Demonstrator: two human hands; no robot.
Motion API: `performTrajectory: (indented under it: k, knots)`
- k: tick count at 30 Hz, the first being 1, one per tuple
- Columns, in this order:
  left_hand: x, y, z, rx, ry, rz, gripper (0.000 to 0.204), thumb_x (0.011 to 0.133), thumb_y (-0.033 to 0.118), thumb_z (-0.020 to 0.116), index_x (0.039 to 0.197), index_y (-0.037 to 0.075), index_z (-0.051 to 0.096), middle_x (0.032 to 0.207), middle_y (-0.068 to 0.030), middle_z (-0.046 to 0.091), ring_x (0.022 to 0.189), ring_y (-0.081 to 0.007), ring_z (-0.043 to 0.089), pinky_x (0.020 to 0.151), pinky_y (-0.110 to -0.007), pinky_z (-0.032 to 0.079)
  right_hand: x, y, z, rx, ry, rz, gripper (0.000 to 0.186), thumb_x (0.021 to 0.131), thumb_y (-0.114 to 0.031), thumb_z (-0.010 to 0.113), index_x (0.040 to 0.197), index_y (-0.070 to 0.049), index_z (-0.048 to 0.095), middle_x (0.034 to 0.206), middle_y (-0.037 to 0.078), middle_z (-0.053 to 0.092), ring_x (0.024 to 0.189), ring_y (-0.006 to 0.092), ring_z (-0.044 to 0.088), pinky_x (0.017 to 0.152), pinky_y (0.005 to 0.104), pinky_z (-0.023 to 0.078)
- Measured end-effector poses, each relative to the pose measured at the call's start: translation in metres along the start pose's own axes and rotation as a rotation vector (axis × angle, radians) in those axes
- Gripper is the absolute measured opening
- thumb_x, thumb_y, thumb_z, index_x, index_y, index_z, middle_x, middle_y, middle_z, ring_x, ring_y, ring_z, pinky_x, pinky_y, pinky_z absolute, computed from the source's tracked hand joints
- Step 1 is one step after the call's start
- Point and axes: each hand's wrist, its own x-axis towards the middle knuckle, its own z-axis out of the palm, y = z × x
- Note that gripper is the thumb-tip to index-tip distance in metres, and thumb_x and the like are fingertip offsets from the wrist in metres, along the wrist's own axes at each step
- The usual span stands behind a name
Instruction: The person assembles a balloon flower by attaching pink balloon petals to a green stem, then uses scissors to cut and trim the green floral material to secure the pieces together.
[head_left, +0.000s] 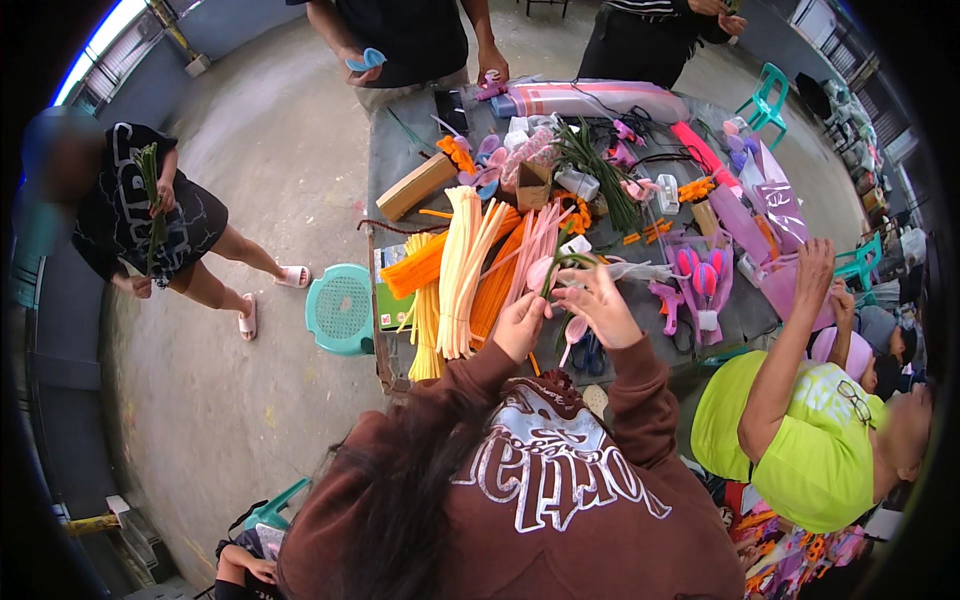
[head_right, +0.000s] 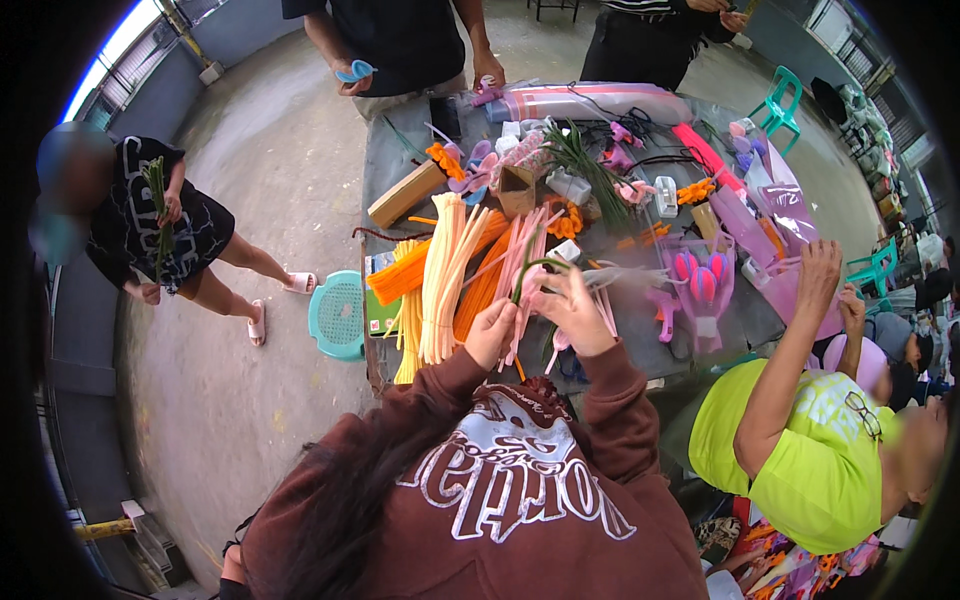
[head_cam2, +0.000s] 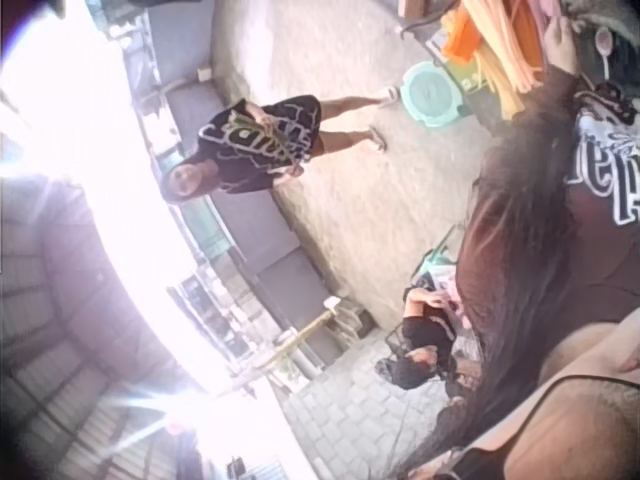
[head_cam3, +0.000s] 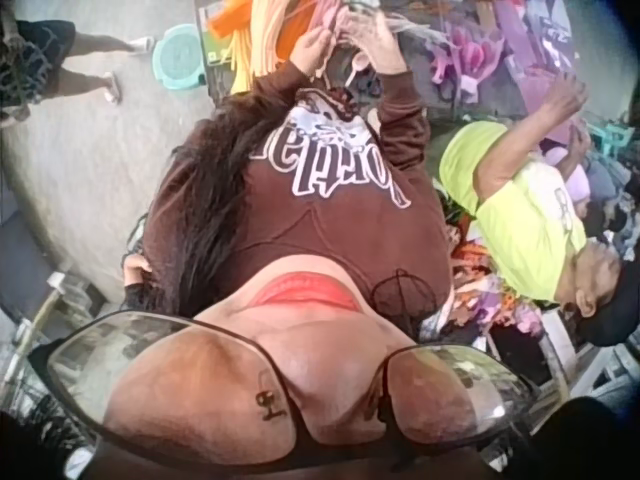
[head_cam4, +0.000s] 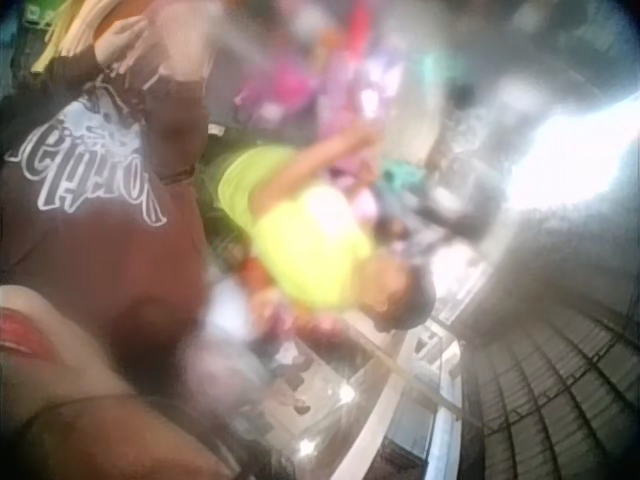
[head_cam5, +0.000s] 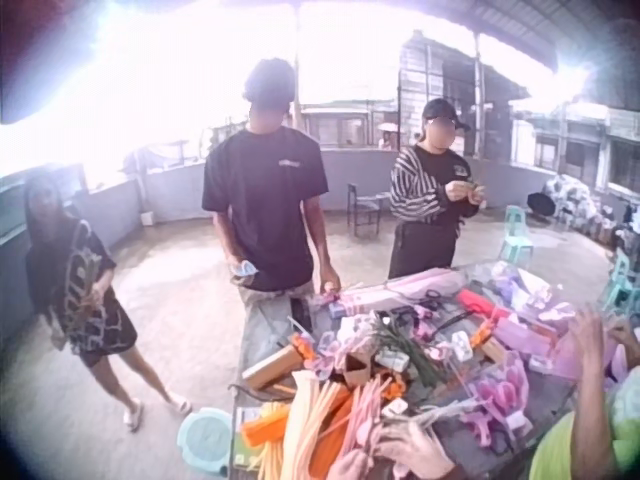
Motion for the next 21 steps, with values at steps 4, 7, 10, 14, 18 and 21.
performTrajectory:
  k: [4,7,10,14,18,21]
  knots:
    - [0.001,-0.002,0.003,0.073,-0.034,0.048,0.027,0.093,0.029,0.039,0.079,0.009,0.049,0.049,0.0069,0.036,0.035,-0.0022,0.029,0.034,-0.017,0.021,-0.002,0.027,0.001,0.051,0.081,0.052,0.029,0.084,-0.012,0.057,0.109,-0.001,0.049,0.092,0.004,0.058,0.078,0.0114,0.057,0.066,0.0229,0.047]
    - [0.003,-0.009,-0.001,0.186,-0.054,0.12,0.027,0.093,0.027,0.04,0.08,0.006,0.051,0.051,0.0067,0.04,0.037,-0.0031,0.032,0.036,-0.018,0.025,0.001,0.03,0.006,0.011,0.123,-0.023,0.019,0.085,-0.015,0.055,0.097,0.001,0.056,0.081,0.005,0.06,0.065,0.0106,0.056,0.054,0.0225,0.045]
    - [0.001,-0.013,-0.002,0.36,-0.057,0.218,0.026,0.092,0.024,0.042,0.082,0.003,0.054,0.052,0.0038,0.046,0.04,-0.0058,0.039,0.04,-0.02,0.031,-0.001,0.014,0.018,0.036,0.219,0.012,0.021,0.087,-0.017,0.053,0.094,0.003,0.056,0.077,0.007,0.06,0.062,0.0115,0.056,0.052,0.0233,0.045]
    - [-0.008,0.008,0.003,0.702,-0.071,0.212,0.02,0.089,0.019,0.046,0.083,0.003,0.056,0.054,-0.004,0.05,0.046,-0.0102,0.048,0.046,-0.025,0.039,0.008,0.005,0.008,-0.17,0.207,0.054,0.027,0.091,-0.022,0.045,0.093,0.004,0.054,0.072,0.009,0.059,0.06,0.0134,0.057,0.049,0.0244,0.046]
    - [-0.008,0.007,0.004,0.895,-0.023,0.395,0.013,0.085,0.013,0.049,0.078,0.004,0.055,0.06,-0.0151,0.054,0.057,-0.0313,0.057,0.051,-0.036,0.043,0.016,0.014,-0.014,-0.525,0.198,0.074,0.027,0.093,-0.024,0.04,0.098,0.001,0.05,0.069,0.008,0.058,0.057,0.0119,0.057,0.052,0.0225,0.047]
    - [-0.006,0.007,-0.001,0.988,-0.03,0.334,0.012,0.084,0.013,0.049,0.077,0.003,0.054,0.065,-0.0166,0.056,0.064,-0.0361,0.057,0.054,-0.039,0.044,0.018,0.016,-0.011,-0.592,0.272,0.021,0.025,0.093,-0.021,0.037,0.099,0.0,0.049,0.065,0.006,0.056,0.054,0.0119,0.056,0.049,0.0223,0.046]
